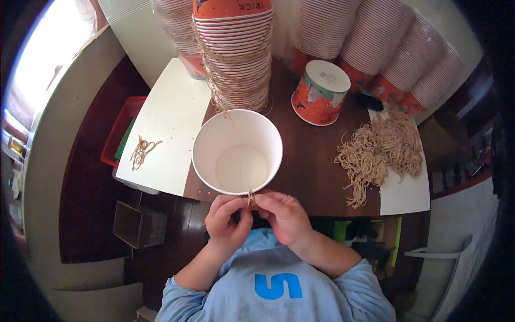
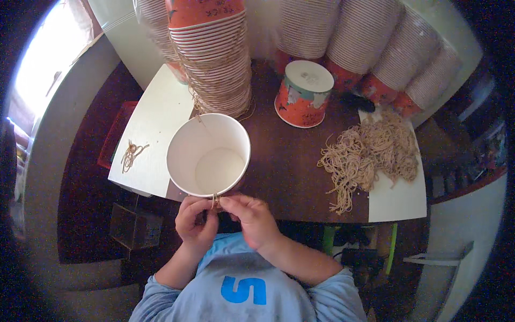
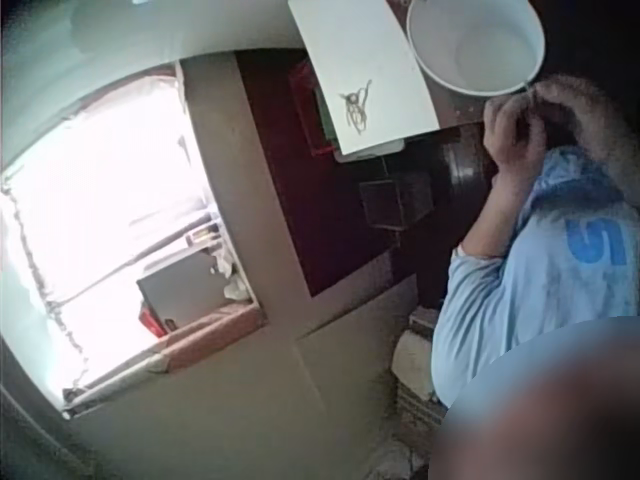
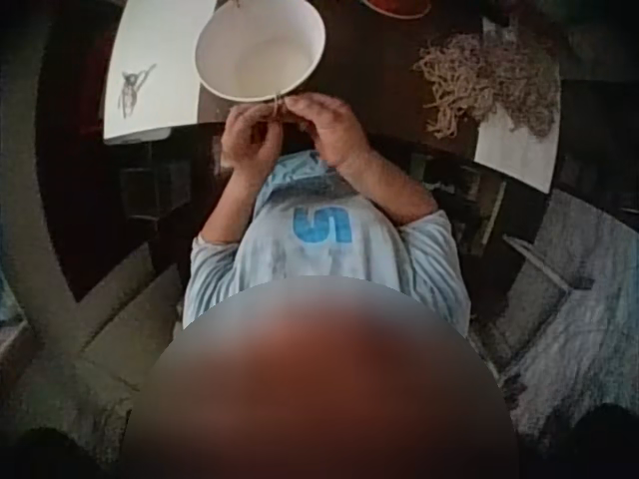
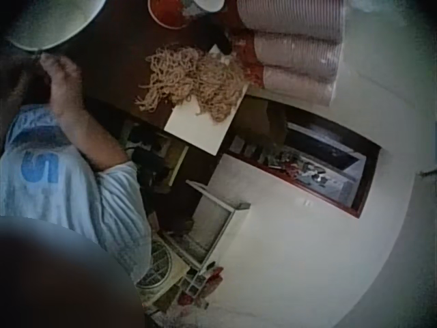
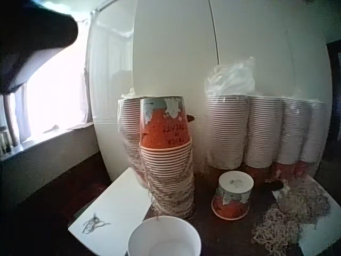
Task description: Attaching rubber bands to the rims of paper buckets.
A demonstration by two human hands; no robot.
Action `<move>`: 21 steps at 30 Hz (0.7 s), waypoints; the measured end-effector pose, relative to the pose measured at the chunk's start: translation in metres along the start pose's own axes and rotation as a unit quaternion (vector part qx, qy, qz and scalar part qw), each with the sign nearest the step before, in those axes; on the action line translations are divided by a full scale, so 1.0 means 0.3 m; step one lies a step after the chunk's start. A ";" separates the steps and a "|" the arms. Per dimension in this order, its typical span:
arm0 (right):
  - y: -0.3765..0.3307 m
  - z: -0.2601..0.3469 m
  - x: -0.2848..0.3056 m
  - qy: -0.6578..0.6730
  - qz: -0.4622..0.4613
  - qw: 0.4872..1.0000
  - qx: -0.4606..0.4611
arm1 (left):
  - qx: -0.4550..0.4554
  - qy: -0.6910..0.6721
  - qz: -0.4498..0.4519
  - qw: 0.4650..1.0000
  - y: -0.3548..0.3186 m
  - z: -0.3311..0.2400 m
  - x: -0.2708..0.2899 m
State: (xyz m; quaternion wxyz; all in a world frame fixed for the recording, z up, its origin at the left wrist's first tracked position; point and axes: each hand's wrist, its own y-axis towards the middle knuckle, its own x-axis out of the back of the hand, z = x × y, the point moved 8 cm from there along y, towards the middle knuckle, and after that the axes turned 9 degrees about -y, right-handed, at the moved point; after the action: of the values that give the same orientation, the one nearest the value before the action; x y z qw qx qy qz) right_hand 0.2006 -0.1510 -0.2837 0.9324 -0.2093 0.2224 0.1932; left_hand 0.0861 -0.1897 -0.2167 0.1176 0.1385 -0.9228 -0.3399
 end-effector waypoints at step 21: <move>0.033 0.031 0.042 0.061 -0.024 0.998 0.005 | 0.203 -0.187 -0.068 0.959 -0.062 0.101 0.023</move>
State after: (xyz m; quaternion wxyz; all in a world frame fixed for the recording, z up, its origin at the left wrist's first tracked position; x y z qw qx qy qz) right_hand 0.2097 -0.1349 -0.2855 0.9224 -0.2214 0.2748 0.1569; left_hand 0.0734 -0.1874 -0.2505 -0.1109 0.1561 -0.9663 -0.1721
